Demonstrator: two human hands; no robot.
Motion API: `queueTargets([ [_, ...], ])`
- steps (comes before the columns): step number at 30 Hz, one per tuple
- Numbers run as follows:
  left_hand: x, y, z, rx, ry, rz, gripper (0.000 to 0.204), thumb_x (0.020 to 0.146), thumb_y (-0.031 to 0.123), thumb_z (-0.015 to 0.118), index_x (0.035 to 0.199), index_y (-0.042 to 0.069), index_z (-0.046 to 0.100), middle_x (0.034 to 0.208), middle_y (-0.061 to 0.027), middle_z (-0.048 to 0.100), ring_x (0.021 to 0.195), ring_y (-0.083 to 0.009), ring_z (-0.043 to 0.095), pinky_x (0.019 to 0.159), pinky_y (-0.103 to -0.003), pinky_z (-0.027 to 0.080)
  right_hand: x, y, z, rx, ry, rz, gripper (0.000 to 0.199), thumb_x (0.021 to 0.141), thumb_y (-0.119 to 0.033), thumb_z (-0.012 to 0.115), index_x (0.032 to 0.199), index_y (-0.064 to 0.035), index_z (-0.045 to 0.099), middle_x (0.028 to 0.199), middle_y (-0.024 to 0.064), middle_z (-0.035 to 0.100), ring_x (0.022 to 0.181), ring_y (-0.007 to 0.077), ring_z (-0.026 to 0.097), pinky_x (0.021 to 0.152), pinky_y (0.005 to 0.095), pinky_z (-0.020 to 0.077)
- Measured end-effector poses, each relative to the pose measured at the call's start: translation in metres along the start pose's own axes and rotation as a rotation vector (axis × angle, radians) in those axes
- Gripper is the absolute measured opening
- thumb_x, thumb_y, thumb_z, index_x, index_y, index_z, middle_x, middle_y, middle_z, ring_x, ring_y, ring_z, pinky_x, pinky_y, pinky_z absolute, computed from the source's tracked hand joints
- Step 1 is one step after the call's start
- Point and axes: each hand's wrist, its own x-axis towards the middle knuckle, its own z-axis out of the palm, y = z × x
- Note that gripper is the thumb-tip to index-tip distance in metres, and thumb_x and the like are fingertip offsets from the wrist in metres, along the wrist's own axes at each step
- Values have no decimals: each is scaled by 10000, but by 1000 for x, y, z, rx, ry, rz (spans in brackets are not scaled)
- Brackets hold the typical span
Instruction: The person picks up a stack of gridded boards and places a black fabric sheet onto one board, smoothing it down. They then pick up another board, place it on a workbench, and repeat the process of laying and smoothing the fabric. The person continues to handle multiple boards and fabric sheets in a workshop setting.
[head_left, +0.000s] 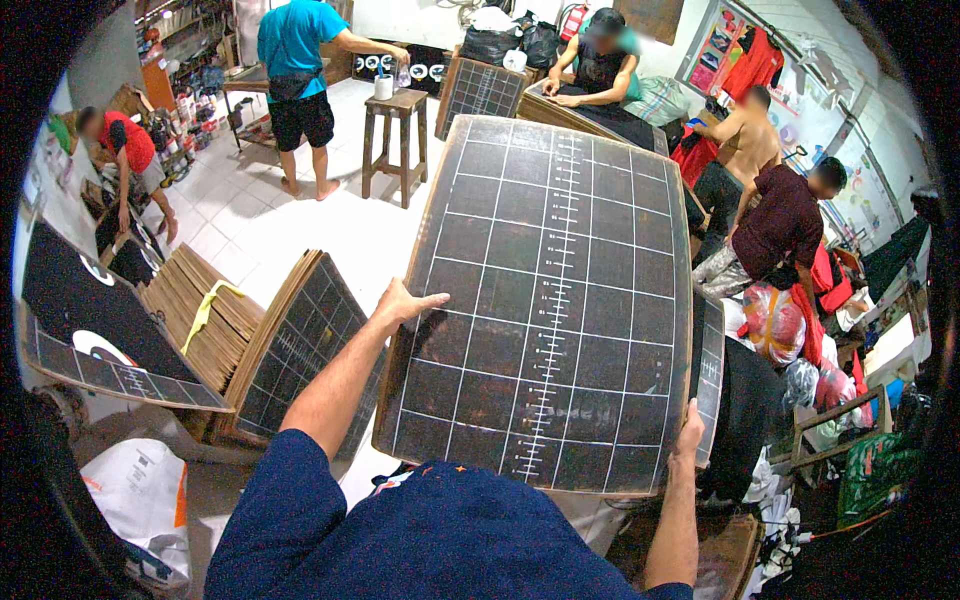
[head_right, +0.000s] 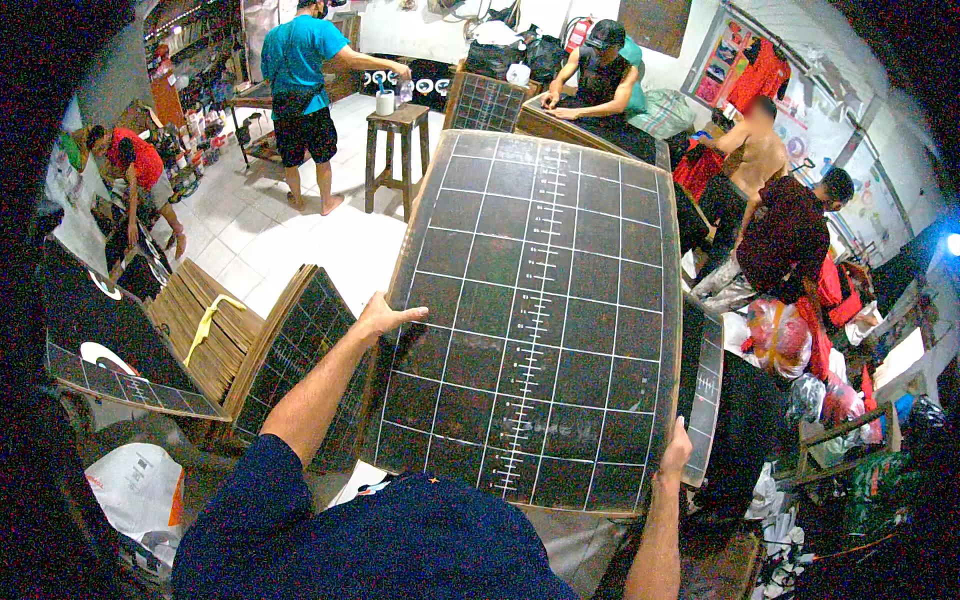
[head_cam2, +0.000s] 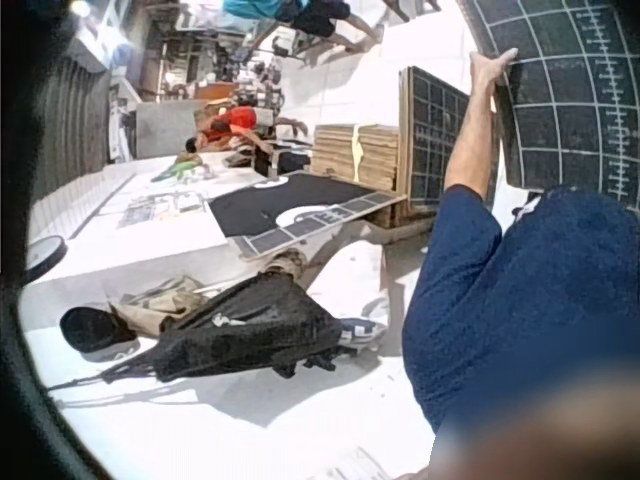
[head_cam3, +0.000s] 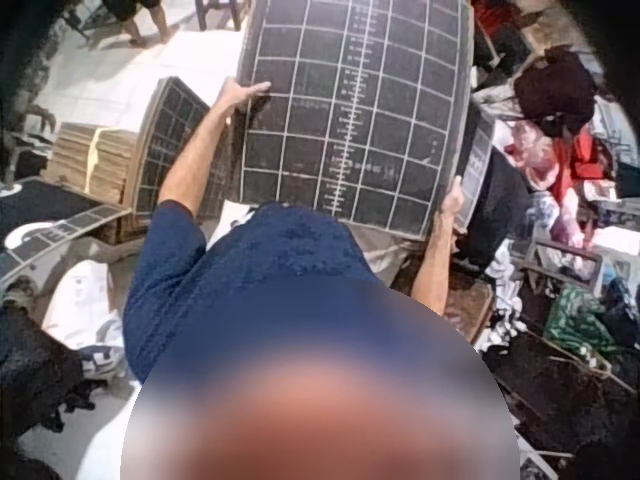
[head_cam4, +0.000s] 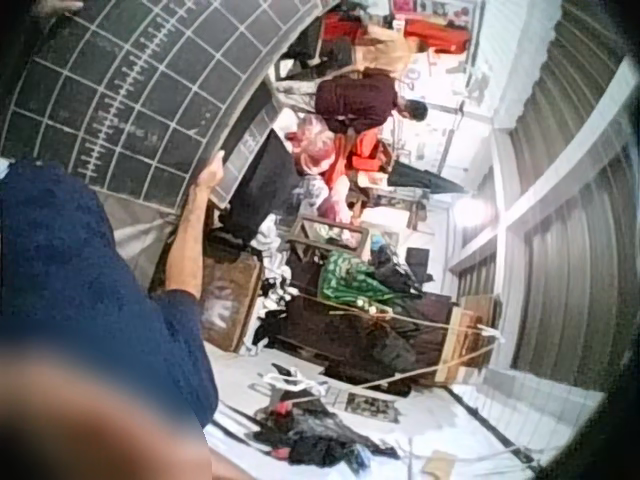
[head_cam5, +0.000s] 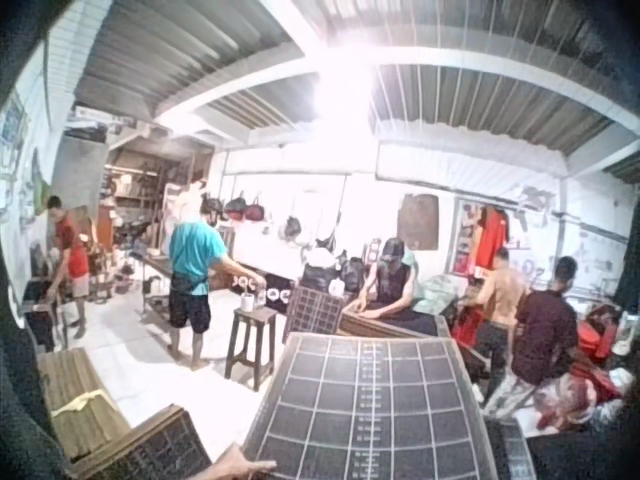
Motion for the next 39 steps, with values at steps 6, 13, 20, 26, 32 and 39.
queueTargets([
  [6, -5, -3, 0, 88, 28, 72, 1146, 556, 535, 982, 1345, -97, 443, 1314, -290, 585, 1233, -362, 591, 1040, -445, 492, -5, 1, -5, -217, -43, -103, 376, 1044, -312, 543, 979, 12, 721, 909, 48, 682, 784, 142, 594, 733, 306, 466],
  [13, -6, -3, 0, 119, 89, 75, 1068, 566, 516, 980, 1289, -84, 473, 1255, -268, 621, 1152, -360, 634, 984, -438, 517, -21, -22, 9, -247, 1, -120, 323, 962, -307, 699, 946, 14, 734, 797, -25, 639, 736, 74, 533, 674, 279, 441],
  [20, 0, -11, 1, -136, -20, 131, 954, 612, 335, 996, 1291, -79, 469, 1170, -229, 661, 1042, -286, 669, 870, -393, 560, -42, -53, 21, -430, -63, -143, 500, 738, -313, 925, 1032, 6, 677, 900, 60, 714, 799, 146, 651, 733, 314, 531],
  [26, -10, -2, -4, -61, 18, 109, 927, 623, 309, 997, 1280, -85, 475, 1206, -234, 647, 1071, -295, 658, 906, -400, 549, -46, -62, 23, -527, -20, -138, 590, 701, -402, 929, 1047, -9, 657, 939, 114, 723, 843, 210, 682, 782, 363, 541],
  [32, -16, -3, -2, -206, -15, 195, 873, 642, 280, 991, 1265, -79, 498, 1182, -219, 655, 1039, -277, 669, 882, -391, 563, -59, -82, 25, -483, -48, -218, 554, 753, -363, 904, 1088, -10, 638, 974, 100, 718, 880, 197, 678, 808, 353, 539],
  [39, -27, -9, -9, -278, 20, 150, 1001, 608, 314, 999, 1342, -95, 456, 1285, -237, 614, 1172, -283, 621, 1008, -404, 515, -66, -102, 17, -297, -124, -188, 346, 898, -242, 805, 1102, -33, 621, 961, 27, 677, 863, 108, 608, 790, 275, 493],
])
